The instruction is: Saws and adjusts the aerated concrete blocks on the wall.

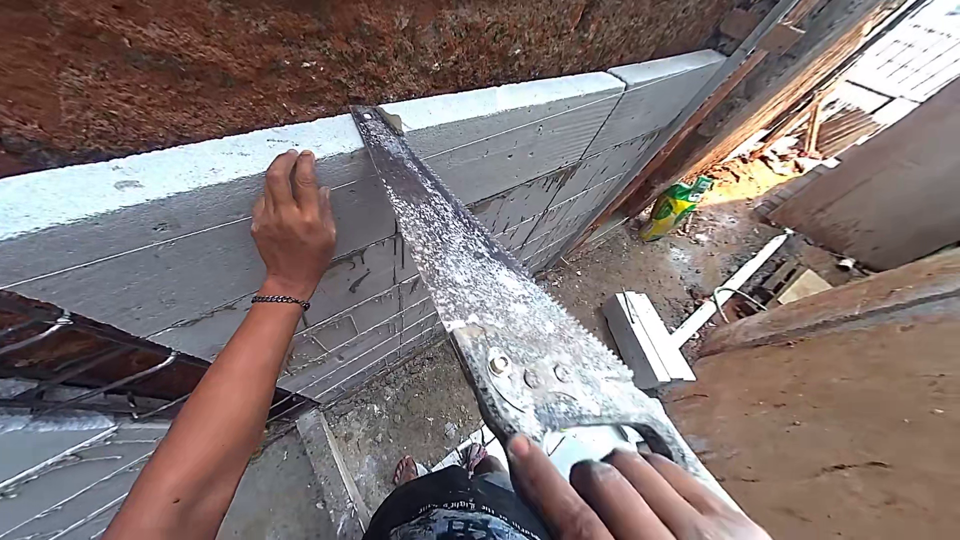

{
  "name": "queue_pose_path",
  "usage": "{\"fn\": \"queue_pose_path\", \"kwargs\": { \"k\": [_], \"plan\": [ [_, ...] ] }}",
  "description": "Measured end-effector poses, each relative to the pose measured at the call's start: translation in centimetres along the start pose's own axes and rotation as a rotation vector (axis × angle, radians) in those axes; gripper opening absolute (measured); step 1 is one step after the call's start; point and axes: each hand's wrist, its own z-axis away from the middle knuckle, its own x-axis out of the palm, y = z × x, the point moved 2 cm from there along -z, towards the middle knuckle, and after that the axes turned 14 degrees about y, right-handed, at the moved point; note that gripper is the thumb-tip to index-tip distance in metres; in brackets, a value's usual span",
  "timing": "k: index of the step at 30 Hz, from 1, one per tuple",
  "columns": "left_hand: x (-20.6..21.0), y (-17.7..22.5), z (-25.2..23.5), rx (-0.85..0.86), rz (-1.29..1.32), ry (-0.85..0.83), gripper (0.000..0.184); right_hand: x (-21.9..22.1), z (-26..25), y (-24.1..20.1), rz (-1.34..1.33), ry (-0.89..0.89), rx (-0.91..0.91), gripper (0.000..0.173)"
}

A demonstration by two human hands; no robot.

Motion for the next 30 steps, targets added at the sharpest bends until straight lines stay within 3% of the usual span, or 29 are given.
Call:
{"fn": "queue_pose_path", "kwargs": {
  "k": [30],
  "plan": [
    [-0.7, 0.2, 0.3, 0.003, -0.016, -0.015, 0.048, -0.8, 1.8, 3.6, -0.022, -0.01, -0.007, 0.036]
  ]
}}
